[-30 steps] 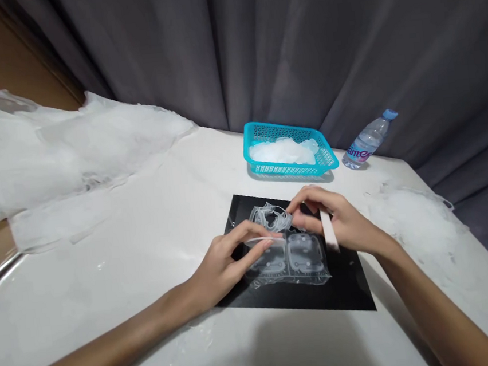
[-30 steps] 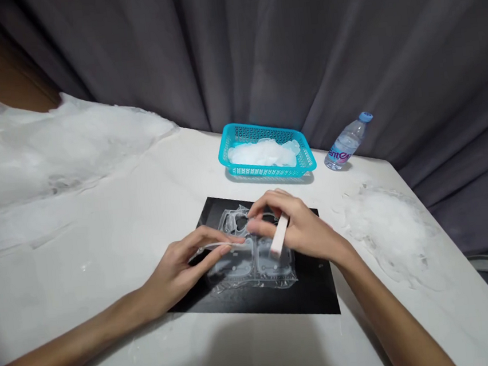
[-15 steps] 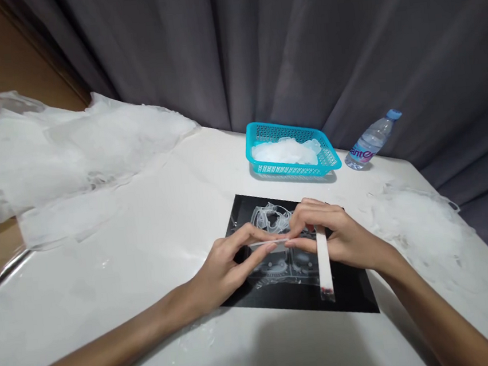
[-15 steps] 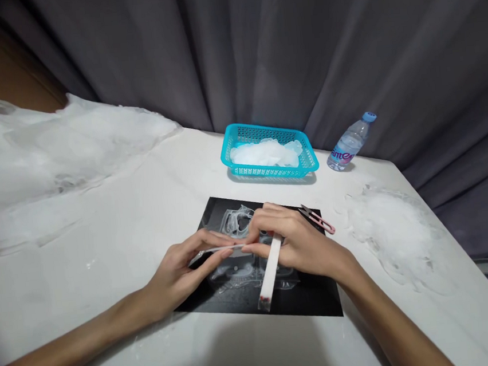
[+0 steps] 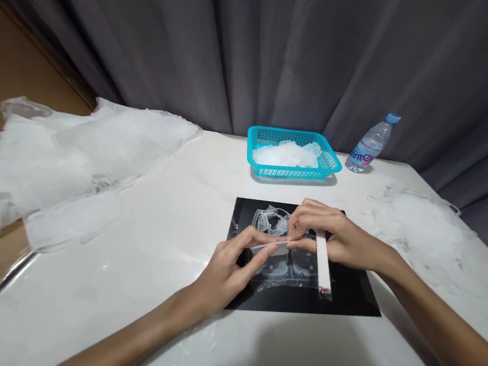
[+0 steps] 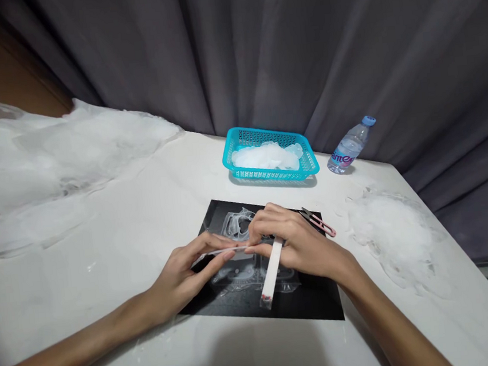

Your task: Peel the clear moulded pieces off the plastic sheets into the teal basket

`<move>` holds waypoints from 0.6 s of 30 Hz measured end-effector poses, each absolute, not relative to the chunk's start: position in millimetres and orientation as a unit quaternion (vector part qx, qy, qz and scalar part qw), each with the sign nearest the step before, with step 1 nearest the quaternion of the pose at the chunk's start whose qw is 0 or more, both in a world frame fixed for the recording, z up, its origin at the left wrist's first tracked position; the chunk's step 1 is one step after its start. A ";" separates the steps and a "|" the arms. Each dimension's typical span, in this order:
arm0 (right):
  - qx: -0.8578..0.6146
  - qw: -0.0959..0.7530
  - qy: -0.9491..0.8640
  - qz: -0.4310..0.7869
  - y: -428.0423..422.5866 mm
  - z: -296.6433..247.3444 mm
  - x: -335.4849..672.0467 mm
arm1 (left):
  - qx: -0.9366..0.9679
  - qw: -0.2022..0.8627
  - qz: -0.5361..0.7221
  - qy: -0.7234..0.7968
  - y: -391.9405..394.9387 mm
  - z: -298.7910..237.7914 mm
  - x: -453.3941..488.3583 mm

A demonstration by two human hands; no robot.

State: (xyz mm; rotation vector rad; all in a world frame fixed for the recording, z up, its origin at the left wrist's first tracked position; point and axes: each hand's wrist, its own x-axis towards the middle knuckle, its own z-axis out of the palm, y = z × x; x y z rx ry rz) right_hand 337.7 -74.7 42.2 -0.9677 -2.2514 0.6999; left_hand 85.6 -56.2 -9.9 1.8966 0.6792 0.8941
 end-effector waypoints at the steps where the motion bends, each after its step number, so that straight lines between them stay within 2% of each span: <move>1: -0.361 0.292 -0.846 0.262 -74.8 42.5 337.9 | 0.768 0.451 0.361 0.276 -56.2 -9.7 85.6; 18: -0.367 0.300 -0.844 0.251 -75.6 43.3 337.3 | 0.750 0.480 0.361 0.279 -55.2 -8.2 85.7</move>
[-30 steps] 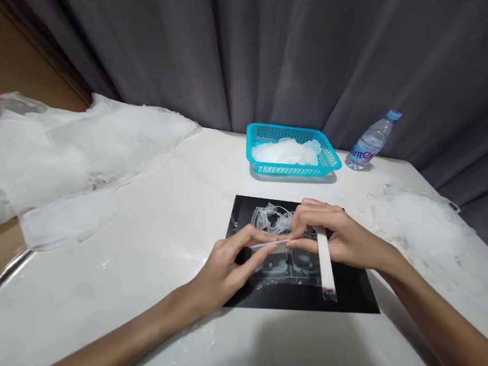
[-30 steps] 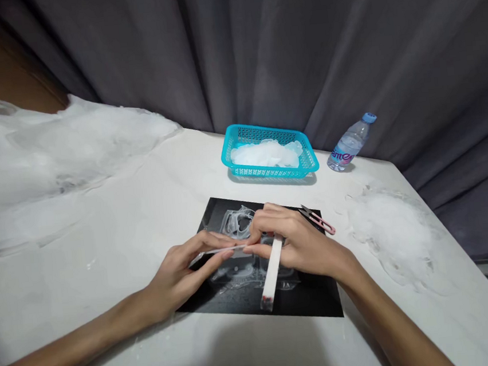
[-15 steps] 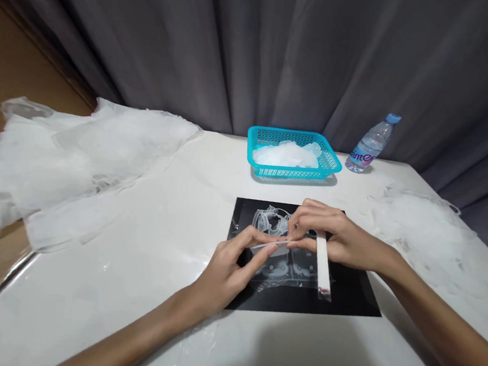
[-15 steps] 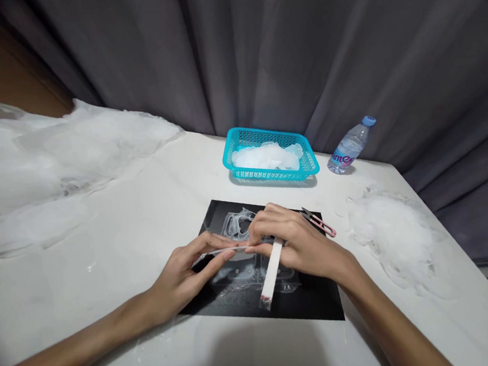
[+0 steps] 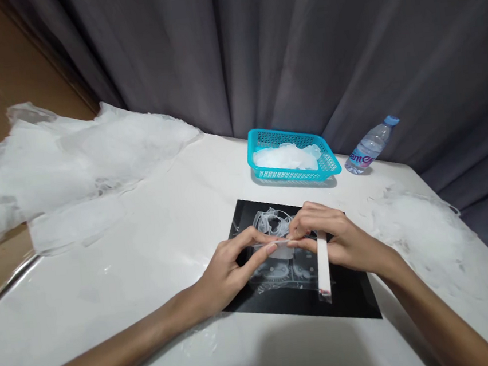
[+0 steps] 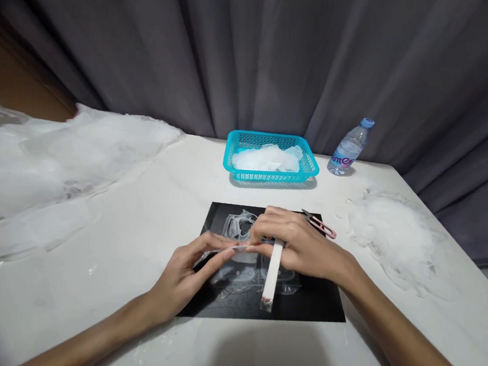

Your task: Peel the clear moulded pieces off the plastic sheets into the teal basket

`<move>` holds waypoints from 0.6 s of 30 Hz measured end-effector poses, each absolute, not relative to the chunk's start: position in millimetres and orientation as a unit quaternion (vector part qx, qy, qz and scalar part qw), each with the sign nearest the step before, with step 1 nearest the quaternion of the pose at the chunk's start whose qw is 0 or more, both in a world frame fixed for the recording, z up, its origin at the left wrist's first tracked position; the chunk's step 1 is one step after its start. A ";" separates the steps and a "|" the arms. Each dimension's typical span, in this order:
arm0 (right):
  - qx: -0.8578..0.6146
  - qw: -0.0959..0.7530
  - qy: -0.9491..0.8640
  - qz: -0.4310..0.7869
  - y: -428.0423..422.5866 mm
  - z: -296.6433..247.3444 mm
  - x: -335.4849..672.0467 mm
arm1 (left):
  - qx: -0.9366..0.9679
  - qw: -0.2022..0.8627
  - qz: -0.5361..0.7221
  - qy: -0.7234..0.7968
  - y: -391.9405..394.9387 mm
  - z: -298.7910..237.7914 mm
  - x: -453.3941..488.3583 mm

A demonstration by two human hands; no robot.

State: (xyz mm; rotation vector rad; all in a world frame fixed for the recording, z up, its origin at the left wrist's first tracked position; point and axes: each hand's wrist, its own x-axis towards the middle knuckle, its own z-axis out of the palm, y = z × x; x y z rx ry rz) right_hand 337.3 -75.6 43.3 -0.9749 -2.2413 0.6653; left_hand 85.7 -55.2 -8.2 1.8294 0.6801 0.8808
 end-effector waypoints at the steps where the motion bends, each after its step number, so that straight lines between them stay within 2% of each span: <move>1: -0.366 0.302 -0.844 0.251 -75.6 43.7 336.9 | 0.749 0.480 0.360 0.281 -55.3 -8.5 85.5; 7: -0.361 0.300 -0.849 0.243 -75.8 45.1 335.5 | 0.752 0.477 0.347 0.295 -55.1 -10.3 84.6; 12: -0.381 0.304 -0.836 0.254 -73.2 45.7 342.6 | 0.778 0.467 0.264 0.327 -49.0 -12.1 83.5; 18: -0.448 0.315 -0.786 0.287 -68.8 49.1 353.4 | 0.871 0.353 0.194 0.283 -47.9 -22.3 82.7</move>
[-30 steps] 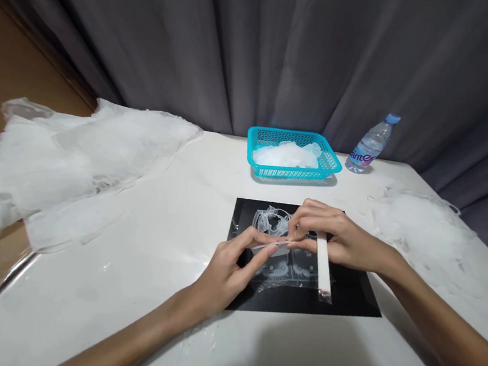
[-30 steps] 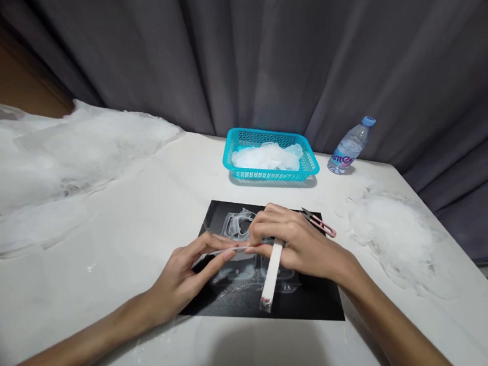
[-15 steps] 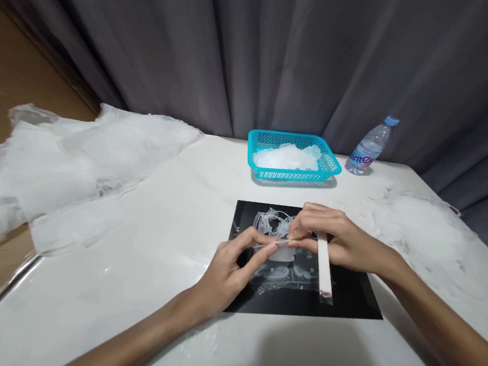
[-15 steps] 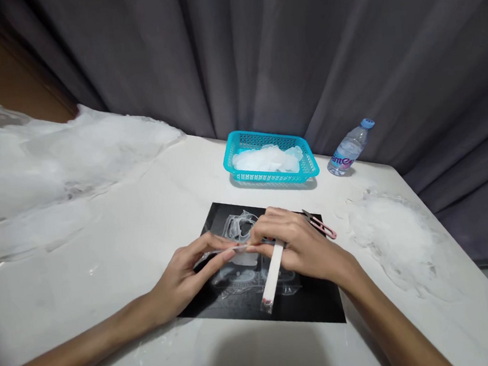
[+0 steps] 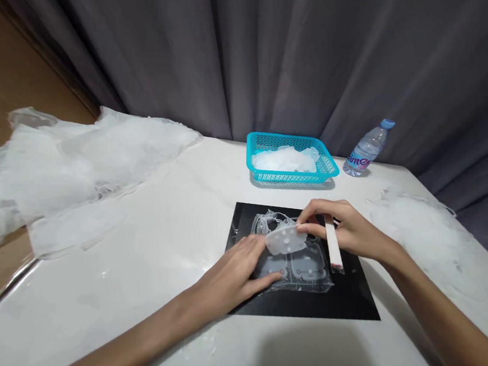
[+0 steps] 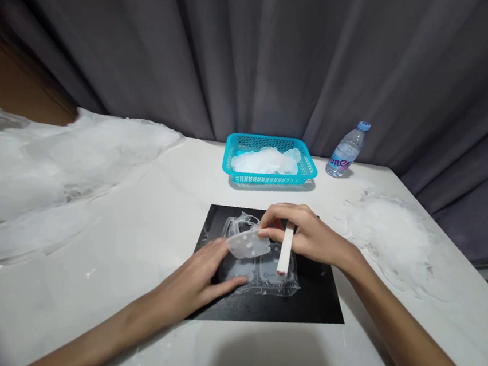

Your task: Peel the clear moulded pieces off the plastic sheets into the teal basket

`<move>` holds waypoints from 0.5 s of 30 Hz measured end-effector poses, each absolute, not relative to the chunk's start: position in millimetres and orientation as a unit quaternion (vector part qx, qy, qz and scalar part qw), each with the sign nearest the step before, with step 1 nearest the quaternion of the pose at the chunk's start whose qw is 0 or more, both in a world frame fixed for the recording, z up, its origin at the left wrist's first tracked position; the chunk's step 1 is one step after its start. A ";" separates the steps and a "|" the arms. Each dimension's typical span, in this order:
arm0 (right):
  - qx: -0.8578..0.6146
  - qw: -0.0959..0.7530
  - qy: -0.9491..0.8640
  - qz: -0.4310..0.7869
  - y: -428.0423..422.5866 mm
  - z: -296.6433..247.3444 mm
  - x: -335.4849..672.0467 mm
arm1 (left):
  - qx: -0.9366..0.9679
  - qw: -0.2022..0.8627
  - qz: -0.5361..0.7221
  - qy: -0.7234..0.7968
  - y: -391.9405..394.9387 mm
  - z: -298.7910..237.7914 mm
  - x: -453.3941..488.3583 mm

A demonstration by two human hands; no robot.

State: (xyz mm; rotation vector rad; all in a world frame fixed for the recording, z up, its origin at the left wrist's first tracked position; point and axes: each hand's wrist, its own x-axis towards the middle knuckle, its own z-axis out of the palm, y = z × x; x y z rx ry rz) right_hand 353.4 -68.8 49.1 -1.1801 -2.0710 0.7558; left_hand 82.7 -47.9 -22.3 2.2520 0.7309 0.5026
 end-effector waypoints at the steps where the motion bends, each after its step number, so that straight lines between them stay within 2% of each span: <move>1: -0.451 0.318 -0.781 0.292 -68.5 49.0 354.0 | 0.883 0.334 0.189 0.268 -48.2 -23.6 83.0; 9: -0.446 0.345 -0.771 0.296 -67.2 48.9 351.4 | 0.877 0.334 0.198 0.283 -46.8 -20.1 82.0; 15: -0.431 0.351 -0.770 0.312 -68.4 42.5 347.3 | 0.784 0.418 0.299 0.349 -47.2 -7.5 84.6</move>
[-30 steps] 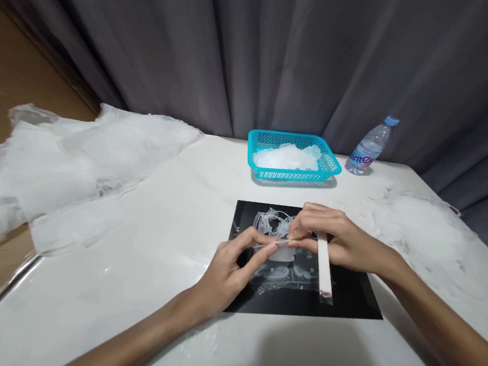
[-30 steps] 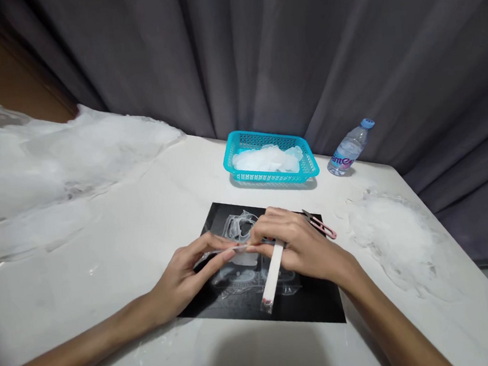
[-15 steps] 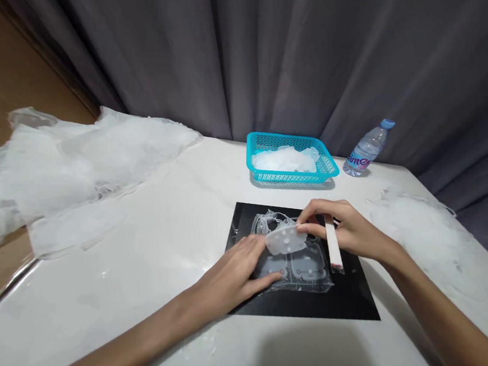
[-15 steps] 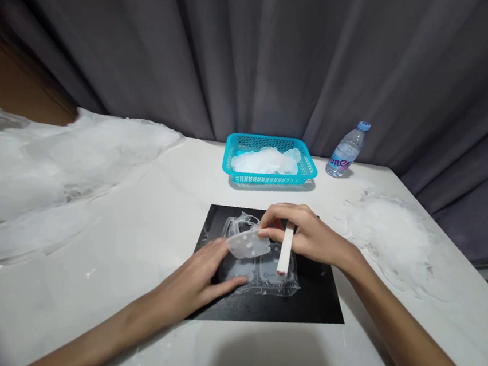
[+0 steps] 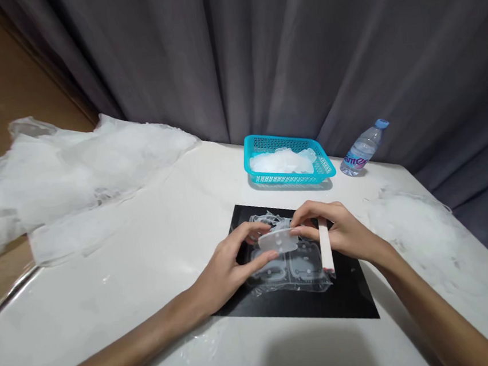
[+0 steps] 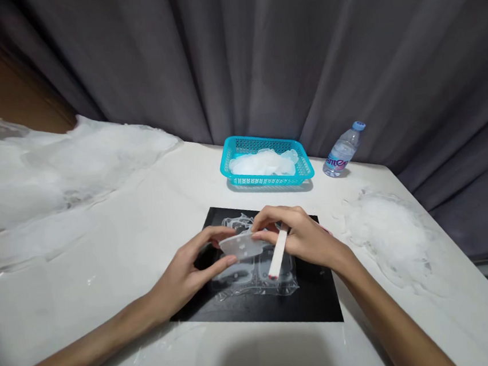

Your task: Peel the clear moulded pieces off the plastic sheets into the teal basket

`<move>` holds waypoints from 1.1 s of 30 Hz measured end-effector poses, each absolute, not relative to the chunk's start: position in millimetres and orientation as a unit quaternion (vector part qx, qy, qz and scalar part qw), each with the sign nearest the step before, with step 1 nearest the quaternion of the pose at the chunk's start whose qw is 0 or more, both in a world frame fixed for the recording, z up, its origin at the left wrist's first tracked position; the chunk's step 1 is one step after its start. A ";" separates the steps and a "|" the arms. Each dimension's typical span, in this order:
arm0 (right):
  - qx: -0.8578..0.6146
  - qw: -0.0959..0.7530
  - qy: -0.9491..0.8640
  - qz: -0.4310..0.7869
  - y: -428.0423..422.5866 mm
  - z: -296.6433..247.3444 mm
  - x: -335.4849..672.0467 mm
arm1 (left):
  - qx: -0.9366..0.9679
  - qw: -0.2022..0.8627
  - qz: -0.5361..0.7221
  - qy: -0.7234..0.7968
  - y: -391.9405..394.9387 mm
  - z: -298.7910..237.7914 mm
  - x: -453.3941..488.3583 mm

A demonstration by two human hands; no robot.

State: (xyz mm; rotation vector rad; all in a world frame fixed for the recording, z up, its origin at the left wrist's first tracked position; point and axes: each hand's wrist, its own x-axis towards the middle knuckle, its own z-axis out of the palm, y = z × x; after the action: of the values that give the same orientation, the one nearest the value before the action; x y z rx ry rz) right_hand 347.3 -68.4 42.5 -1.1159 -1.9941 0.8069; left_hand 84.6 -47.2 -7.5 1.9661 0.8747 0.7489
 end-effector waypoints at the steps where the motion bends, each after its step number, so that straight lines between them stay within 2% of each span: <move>1: -0.428 0.352 -0.769 0.320 -68.8 41.1 346.0 | 0.772 0.428 0.315 0.348 -47.2 -5.6 85.1; 16: -0.441 0.335 -0.767 0.325 -70.6 42.4 340.9 | 0.728 0.470 0.368 0.337 -44.5 -6.7 86.9; 25: -0.445 0.334 -0.758 0.340 -72.1 44.1 337.7 | 0.639 0.577 0.357 0.363 -45.2 -7.7 90.2; 33: -0.445 0.347 -0.746 0.354 -72.6 42.5 337.3 | 0.601 0.622 0.358 0.351 -44.3 -10.1 92.2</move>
State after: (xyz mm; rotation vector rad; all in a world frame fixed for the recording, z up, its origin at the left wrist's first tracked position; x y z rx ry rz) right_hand 337.3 -72.6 42.5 -1.1541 -1.9343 0.9190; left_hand 92.2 -44.3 -10.1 1.3799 0.8062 0.8235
